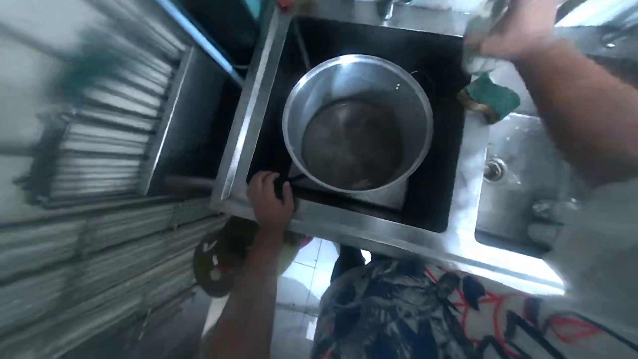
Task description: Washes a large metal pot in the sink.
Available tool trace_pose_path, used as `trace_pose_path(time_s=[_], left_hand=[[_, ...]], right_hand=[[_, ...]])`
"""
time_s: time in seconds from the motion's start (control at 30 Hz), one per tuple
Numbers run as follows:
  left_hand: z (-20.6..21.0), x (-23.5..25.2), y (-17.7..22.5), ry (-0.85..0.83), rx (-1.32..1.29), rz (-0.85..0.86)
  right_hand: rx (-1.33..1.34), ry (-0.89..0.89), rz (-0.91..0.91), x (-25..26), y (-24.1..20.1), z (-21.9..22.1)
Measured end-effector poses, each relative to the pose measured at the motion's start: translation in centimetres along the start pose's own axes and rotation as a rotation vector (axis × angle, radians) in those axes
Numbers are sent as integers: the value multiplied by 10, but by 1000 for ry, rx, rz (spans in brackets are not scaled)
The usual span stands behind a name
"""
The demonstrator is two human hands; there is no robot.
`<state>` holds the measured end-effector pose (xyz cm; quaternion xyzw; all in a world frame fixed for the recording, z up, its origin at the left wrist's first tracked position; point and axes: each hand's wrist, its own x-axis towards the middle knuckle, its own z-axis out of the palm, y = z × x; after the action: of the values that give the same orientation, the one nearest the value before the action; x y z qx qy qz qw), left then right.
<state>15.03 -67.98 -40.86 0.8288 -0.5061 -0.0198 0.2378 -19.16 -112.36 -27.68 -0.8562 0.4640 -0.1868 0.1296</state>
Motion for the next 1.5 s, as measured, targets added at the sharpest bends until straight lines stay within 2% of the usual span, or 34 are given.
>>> trace_pose_path(time_s=[0.1, 0.17, 0.27, 0.4, 0.57, 0.73, 0.87, 1.0, 1.17, 1.4, 1.5], left_hand=[[-1, 0, -1, -18, -3, -11], [1, 0, -2, -1, -9, -10], [-1, 0, -1, 20, -20, -19], [-3, 1, 1, -6, -20, -42], [-1, 1, 0, 19, -13, -24], [1, 0, -1, 38, -37, -13], [-3, 3, 2, 16, -67, -20], [-3, 4, 1, 10, -65, -23], [-1, 4, -2, 19, -68, -22], [-1, 4, -4, 24, -99, -4], [0, 4, -5, 46, -110, 11]], right_hand=[[14, -293, -144, -27, -78, 14], [-45, -400, -266, -40, -112, 40], [-81, -480, -446, -46, -142, 85], [-159, -580, -456, -39, -163, 114], [-218, -571, -334, -32, -141, 106], [-185, -552, -280, -59, -118, 74], [-116, -488, -339, -92, -122, 56], [-19, -327, -406, -117, -130, 53], [54, -221, -343, -135, -134, 62], [41, -214, -325, -138, -144, 66], [21, -265, -332, -133, -152, 64]])
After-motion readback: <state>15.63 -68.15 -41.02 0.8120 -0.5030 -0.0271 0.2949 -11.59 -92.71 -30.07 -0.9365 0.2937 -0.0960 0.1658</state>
